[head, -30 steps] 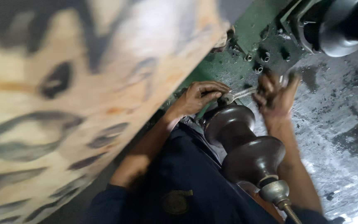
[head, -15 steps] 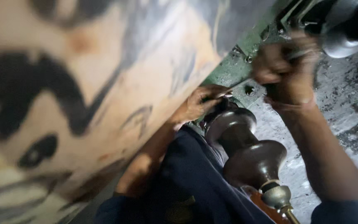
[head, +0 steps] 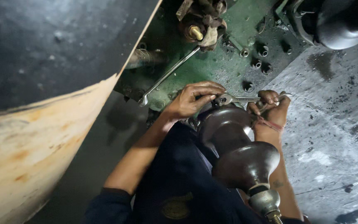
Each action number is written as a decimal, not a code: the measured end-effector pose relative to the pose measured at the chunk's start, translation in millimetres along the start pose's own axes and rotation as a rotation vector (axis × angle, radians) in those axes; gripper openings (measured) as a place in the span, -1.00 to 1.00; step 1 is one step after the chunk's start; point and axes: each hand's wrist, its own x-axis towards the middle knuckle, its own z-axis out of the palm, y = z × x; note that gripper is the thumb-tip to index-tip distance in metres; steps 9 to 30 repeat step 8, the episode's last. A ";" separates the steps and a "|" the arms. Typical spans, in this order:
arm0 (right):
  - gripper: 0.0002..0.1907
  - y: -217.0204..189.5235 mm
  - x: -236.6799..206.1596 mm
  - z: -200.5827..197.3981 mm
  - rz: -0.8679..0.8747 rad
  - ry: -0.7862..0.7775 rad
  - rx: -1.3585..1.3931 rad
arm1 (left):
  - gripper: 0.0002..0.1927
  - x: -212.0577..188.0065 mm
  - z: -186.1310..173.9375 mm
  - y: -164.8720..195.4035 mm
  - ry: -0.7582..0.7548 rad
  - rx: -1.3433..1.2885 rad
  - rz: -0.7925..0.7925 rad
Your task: The person works at a green metal bench assembling porcelain insulators with brass fittings. They position each insulator, thread its metal stem by hand, and use a wrench to tighten the fittings, working on one insulator at a time along the bench.
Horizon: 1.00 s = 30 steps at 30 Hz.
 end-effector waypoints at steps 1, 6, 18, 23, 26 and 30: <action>-0.55 -1.1 0.1 3.0 0.038 -0.026 0.086 | -0.74 -0.4 -0.5 -0.4 0.003 0.004 -0.004; -0.44 -8.9 33.3 70.8 0.034 -0.002 -0.511 | -0.75 -1.0 3.7 -8.7 0.014 -0.011 0.023; -0.40 -2.4 37.9 106.7 0.070 0.070 -0.677 | -0.75 -0.9 -0.9 -11.0 -0.018 -0.019 0.052; -0.40 -2.4 37.9 106.7 0.070 0.070 -0.677 | -0.75 -0.9 -0.9 -11.0 -0.018 -0.019 0.052; -0.40 -2.4 37.9 106.7 0.070 0.070 -0.677 | -0.75 -0.9 -0.9 -11.0 -0.018 -0.019 0.052; -0.40 -2.4 37.9 106.7 0.070 0.070 -0.677 | -0.75 -0.9 -0.9 -11.0 -0.018 -0.019 0.052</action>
